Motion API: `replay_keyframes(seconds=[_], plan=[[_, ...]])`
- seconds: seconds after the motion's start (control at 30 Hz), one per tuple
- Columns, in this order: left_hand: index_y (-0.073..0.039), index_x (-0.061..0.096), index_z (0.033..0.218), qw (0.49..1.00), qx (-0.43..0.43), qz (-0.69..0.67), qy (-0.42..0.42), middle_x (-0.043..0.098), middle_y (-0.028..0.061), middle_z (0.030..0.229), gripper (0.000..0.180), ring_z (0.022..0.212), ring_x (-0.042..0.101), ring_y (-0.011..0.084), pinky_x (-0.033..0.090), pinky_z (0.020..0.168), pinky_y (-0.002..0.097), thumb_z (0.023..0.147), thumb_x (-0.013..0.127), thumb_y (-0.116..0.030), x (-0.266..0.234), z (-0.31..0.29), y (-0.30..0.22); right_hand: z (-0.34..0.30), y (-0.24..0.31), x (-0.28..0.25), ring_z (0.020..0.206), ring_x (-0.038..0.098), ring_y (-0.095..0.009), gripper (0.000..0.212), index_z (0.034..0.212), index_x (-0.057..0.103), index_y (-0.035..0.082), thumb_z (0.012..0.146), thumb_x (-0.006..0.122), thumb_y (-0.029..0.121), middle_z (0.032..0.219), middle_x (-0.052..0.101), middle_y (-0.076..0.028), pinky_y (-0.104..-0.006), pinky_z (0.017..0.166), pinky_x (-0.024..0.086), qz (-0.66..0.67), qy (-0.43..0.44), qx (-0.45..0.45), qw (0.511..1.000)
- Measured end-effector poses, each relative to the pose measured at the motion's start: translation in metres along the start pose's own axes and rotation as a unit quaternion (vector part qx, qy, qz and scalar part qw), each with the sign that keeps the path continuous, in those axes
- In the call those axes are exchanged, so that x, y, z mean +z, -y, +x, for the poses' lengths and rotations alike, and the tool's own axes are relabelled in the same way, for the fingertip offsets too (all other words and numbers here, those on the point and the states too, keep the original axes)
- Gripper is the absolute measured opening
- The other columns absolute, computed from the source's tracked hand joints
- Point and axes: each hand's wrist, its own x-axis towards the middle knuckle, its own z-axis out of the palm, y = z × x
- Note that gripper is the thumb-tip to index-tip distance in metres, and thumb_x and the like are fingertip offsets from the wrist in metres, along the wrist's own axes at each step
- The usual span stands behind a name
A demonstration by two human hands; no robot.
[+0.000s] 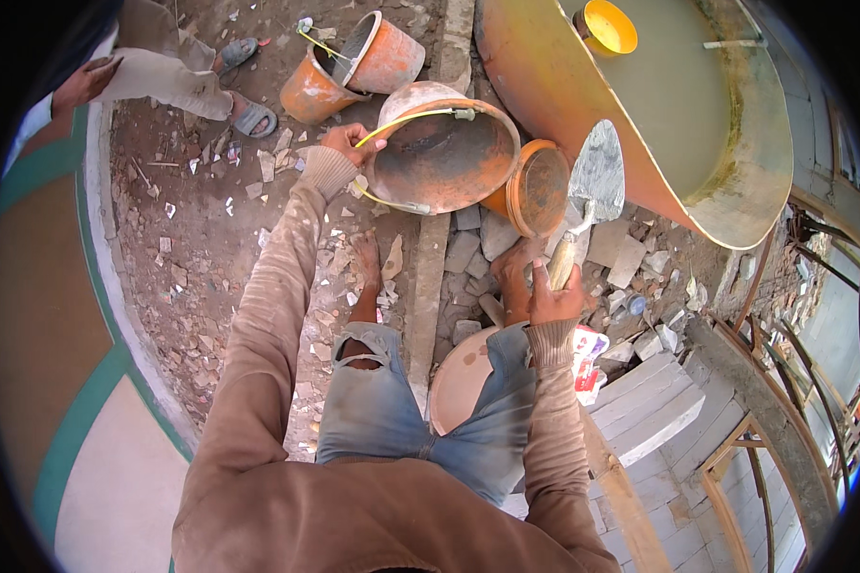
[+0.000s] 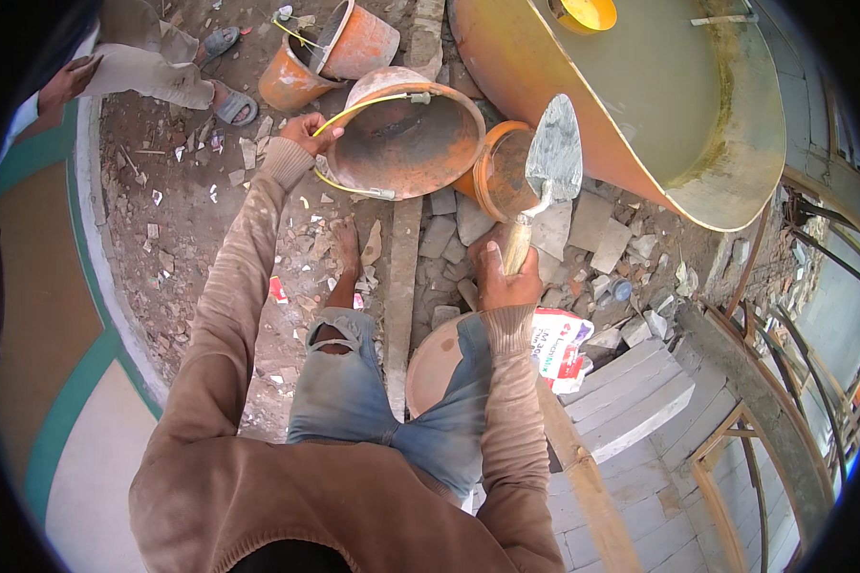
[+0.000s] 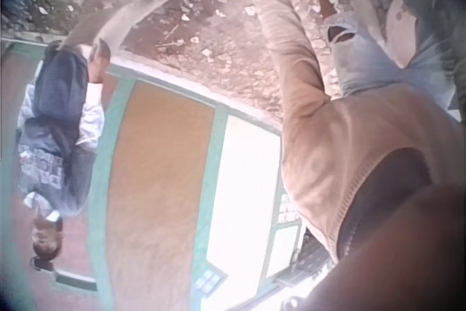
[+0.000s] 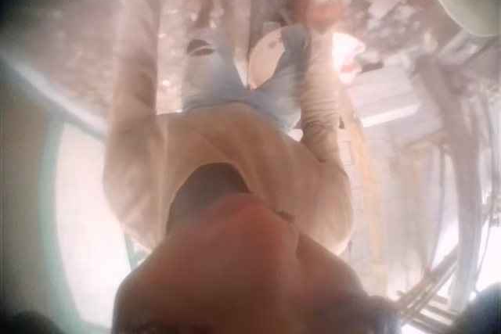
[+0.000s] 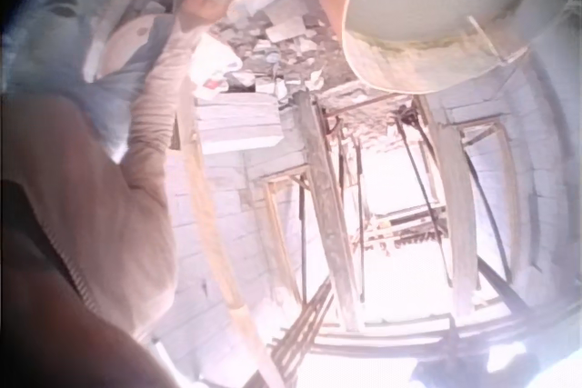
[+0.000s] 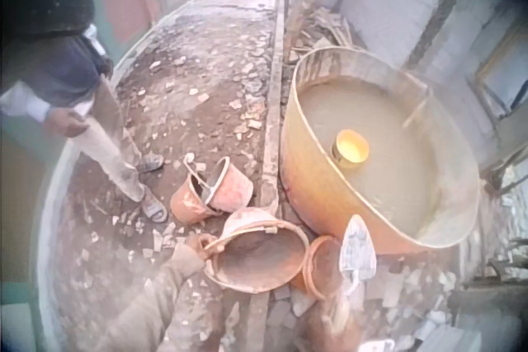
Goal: The person cleans several small buckets by using a trowel to scrape out residue, rinsing them in a large vat of water, and stacking them.
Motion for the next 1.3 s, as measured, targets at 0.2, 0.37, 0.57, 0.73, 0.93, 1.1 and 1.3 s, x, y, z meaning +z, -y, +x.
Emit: replay_keyframes(seconds=[0.2,0.37,0.57,0.73,0.93,1.1,1.3], plan=[[0.004,0.062,0.094,0.979,-0.105,-0.099,0.143,0.069,0.0105,0.085,0.028,0.074,0.07,0.0171,0.062,0.074,0.0304,0.092,0.07,-0.023,-0.023,-0.002,-0.043,-0.021,-0.028,0.017,0.048,0.055,-0.01,0.033,0.098,0.057,0.001,0.09,0.073,0.029,0.067,0.059,-0.003,-0.0253,0.041,0.043,0.175,0.046,0.22,0.958],[0.005,0.062,0.1,0.97,-0.161,-0.125,0.13,0.07,0.0111,0.089,0.03,0.075,0.07,0.0182,0.062,0.072,0.0288,0.091,0.072,-0.021,-0.025,-0.021,-0.01,0.003,-0.05,0.089,0.059,0.062,-0.013,0.042,0.103,0.055,0.001,0.087,0.076,0.034,0.073,0.062,-0.005,-0.0262,0.051,0.05,0.246,0.014,0.193,0.95],[0.002,0.062,0.105,0.955,-0.214,-0.141,0.147,0.069,0.0076,0.096,0.032,0.083,0.07,0.0166,0.061,0.078,0.0291,0.089,0.074,-0.023,-0.014,-0.032,0.034,0.055,-0.062,0.171,0.086,0.068,-0.032,0.06,0.111,0.058,-0.006,0.07,0.087,0.028,0.09,0.068,-0.014,-0.0389,0.082,0.053,0.123,-0.079,0.13,0.981],[0.003,0.051,0.129,0.965,-0.156,0.211,-0.003,0.066,0.0177,0.115,0.062,0.104,0.066,0.033,0.051,0.098,0.0471,0.087,0.074,-0.036,-0.016,-0.061,0.064,0.048,-0.042,0.194,0.094,0.068,-0.029,0.049,0.11,0.061,-0.004,0.068,0.082,0.007,0.103,0.069,-0.017,-0.0368,0.085,0.052,0.107,-0.08,0.158,0.978],[-0.004,0.045,0.137,0.952,0.172,0.251,0.026,0.058,0.0195,0.126,0.07,0.12,0.053,0.0274,0.038,0.104,0.0455,0.078,0.076,-0.023,0.098,-0.164,-0.055,-0.016,0.017,0.16,0.087,0.07,-0.03,0.043,0.109,0.06,0.0,0.073,0.079,0.012,0.096,0.07,-0.019,-0.0371,0.078,0.053,0.128,-0.02,0.1,0.987],[-0.002,0.066,0.117,0.997,-0.063,-0.036,-0.014,0.071,0.0124,0.097,0.039,0.083,0.066,0.0208,0.052,0.074,0.0304,0.078,0.07,-0.007,0.119,-0.171,0.002,-0.05,0.066,0.113,0.077,0.068,-0.021,0.026,0.1,0.062,0.002,0.085,0.076,0.018,0.085,0.069,-0.01,-0.0341,0.073,0.053,0.122,0.027,0.021,0.992],[-0.003,0.066,0.119,0.968,-0.086,-0.236,-0.021,0.071,0.0049,0.098,0.036,0.085,0.063,0.0109,0.052,0.076,0.0263,0.083,0.067,-0.003,0.124,-0.142,0.079,-0.04,0.147,0.026,0.064,0.051,-0.013,0.037,0.116,0.04,-0.001,0.098,0.06,0.023,0.077,0.056,-0.008,-0.0268,0.062,0.047,0.327,-0.129,-0.139,0.926]])
